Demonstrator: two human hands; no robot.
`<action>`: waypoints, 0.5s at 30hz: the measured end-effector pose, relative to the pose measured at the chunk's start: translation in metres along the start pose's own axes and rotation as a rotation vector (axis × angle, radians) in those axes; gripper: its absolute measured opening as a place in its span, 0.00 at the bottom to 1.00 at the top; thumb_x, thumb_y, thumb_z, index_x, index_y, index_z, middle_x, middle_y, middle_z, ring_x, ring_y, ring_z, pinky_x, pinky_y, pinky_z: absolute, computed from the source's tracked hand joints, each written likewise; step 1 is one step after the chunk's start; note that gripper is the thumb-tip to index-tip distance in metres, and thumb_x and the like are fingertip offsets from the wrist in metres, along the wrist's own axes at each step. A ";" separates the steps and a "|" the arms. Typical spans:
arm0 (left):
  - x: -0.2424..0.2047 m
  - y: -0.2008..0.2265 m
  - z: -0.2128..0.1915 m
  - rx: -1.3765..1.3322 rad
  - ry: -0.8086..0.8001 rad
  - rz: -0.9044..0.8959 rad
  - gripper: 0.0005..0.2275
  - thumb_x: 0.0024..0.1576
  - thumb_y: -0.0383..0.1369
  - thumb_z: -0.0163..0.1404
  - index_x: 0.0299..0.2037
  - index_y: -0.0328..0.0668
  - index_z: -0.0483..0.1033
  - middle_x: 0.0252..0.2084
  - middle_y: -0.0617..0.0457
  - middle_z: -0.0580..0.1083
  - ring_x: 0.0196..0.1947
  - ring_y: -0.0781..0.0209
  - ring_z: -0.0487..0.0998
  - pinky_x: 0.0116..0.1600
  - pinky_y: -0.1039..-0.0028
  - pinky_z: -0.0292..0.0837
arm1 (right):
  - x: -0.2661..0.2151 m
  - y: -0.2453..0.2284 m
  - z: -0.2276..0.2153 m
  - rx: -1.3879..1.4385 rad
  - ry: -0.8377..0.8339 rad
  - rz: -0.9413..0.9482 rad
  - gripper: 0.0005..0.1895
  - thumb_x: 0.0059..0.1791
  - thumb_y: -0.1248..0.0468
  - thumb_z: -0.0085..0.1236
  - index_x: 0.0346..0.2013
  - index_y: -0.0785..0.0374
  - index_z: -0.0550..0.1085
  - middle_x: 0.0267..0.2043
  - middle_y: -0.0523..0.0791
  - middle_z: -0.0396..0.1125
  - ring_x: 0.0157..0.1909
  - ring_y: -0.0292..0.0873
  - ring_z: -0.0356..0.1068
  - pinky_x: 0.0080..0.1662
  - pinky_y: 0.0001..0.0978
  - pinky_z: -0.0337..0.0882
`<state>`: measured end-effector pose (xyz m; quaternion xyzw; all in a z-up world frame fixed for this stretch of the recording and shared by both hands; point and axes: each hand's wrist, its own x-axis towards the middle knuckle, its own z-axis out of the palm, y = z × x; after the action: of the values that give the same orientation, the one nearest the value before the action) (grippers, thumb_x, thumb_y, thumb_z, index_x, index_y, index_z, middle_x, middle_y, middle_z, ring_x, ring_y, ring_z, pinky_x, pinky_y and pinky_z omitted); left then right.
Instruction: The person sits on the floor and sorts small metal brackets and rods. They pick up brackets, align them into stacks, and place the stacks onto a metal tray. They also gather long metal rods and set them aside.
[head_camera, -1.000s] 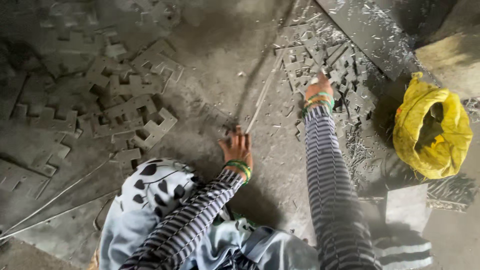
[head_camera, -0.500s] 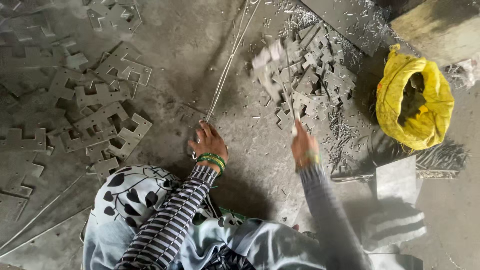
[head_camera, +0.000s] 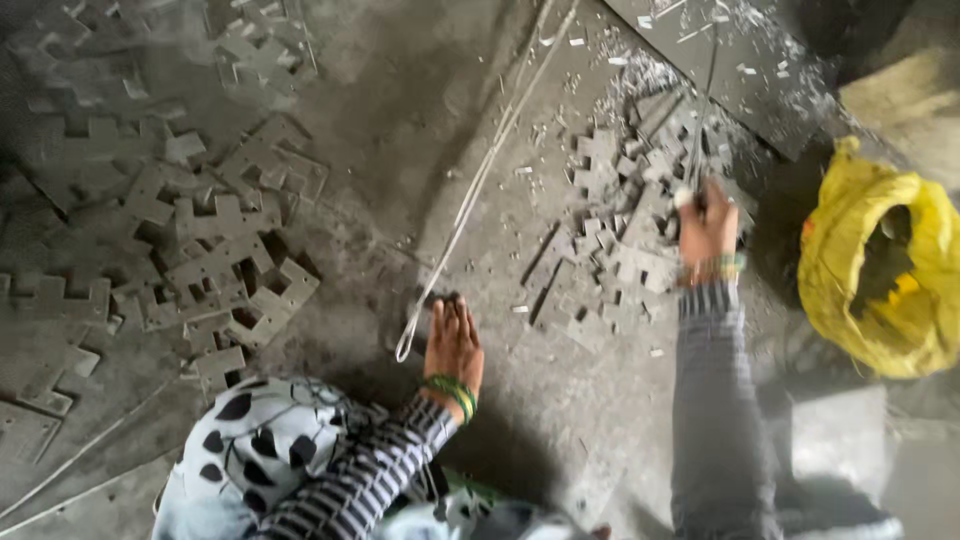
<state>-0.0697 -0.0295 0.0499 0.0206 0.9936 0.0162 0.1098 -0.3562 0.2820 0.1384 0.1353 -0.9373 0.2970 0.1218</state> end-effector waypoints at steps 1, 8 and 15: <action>-0.002 0.002 0.002 0.037 0.004 0.011 0.26 0.62 0.33 0.38 0.68 0.22 0.58 0.73 0.34 0.56 0.72 0.42 0.56 0.75 0.53 0.40 | 0.040 0.006 0.019 -0.022 -0.006 0.087 0.18 0.58 0.65 0.58 0.58 0.76 0.73 0.43 0.57 0.74 0.40 0.50 0.75 0.41 0.45 0.75; -0.001 0.008 -0.019 0.137 -0.121 0.109 0.26 0.61 0.33 0.39 0.66 0.16 0.58 0.70 0.22 0.56 0.72 0.32 0.55 0.74 0.48 0.40 | 0.222 0.044 0.093 -0.248 0.196 0.095 0.18 0.51 0.66 0.56 0.56 0.67 0.78 0.41 0.62 0.74 0.41 0.58 0.75 0.42 0.50 0.76; 0.007 0.002 -0.016 0.027 -0.181 0.113 0.26 0.62 0.33 0.38 0.67 0.15 0.56 0.72 0.21 0.52 0.71 0.32 0.54 0.73 0.48 0.39 | 0.181 0.055 0.099 -0.005 -0.011 0.554 0.21 0.54 0.69 0.41 0.62 0.63 0.69 0.46 0.50 0.72 0.37 0.39 0.74 0.38 0.33 0.77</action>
<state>-0.0796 -0.0281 0.0638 0.0796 0.9770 0.0072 0.1976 -0.5577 0.2347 0.0868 -0.1249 -0.9401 0.3158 0.0311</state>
